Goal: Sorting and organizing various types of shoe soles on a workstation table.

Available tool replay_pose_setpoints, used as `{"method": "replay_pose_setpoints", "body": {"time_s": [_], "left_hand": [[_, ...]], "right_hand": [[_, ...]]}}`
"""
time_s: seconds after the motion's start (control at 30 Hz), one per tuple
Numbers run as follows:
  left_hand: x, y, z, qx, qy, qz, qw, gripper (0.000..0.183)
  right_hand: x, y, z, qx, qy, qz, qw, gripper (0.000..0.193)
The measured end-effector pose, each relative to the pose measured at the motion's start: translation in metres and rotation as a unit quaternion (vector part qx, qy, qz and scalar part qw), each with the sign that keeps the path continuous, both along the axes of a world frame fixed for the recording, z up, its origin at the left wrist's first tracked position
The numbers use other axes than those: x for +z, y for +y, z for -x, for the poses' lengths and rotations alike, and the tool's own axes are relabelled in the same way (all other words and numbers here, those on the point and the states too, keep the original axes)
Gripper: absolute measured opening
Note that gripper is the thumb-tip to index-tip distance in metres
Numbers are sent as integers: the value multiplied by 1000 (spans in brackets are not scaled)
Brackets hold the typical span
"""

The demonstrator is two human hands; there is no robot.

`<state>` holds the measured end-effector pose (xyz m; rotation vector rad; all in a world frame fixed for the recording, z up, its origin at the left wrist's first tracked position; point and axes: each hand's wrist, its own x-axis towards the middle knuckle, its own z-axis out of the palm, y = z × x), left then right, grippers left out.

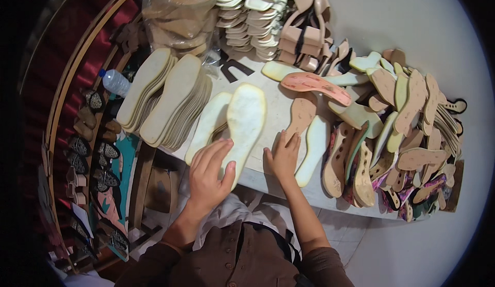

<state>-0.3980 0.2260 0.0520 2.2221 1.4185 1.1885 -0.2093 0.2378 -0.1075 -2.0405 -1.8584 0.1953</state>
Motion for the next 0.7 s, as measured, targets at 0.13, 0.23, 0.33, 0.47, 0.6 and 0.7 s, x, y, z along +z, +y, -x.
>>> {"method": "replay_pose_setpoints", "body": {"time_s": [0.13, 0.23, 0.33, 0.47, 0.6, 0.7], "left_hand": [[8, -11, -45, -53, -27, -4, 998, 29], [4, -19, -75, -71, -46, 34, 996, 28], [-15, -23, -104, -70, -76, 105, 989, 29], [-50, -28, -136, -56, -81, 217, 971, 46], [-51, -36, -152, -78, -172, 294, 937, 55], [-35, -37, -138, -83, -228, 284, 928, 52]], "right_hand": [[-2, 2, -19, -6, 97, -2, 995, 60], [7, -4, -41, 5, 146, -13, 989, 56], [27, -10, -65, -39, 381, -5, 924, 52], [64, -20, -85, -118, 751, 26, 649, 55], [90, -42, -78, -65, 782, 28, 619, 58], [118, -54, -49, -49, 806, 9, 590, 58]]}}
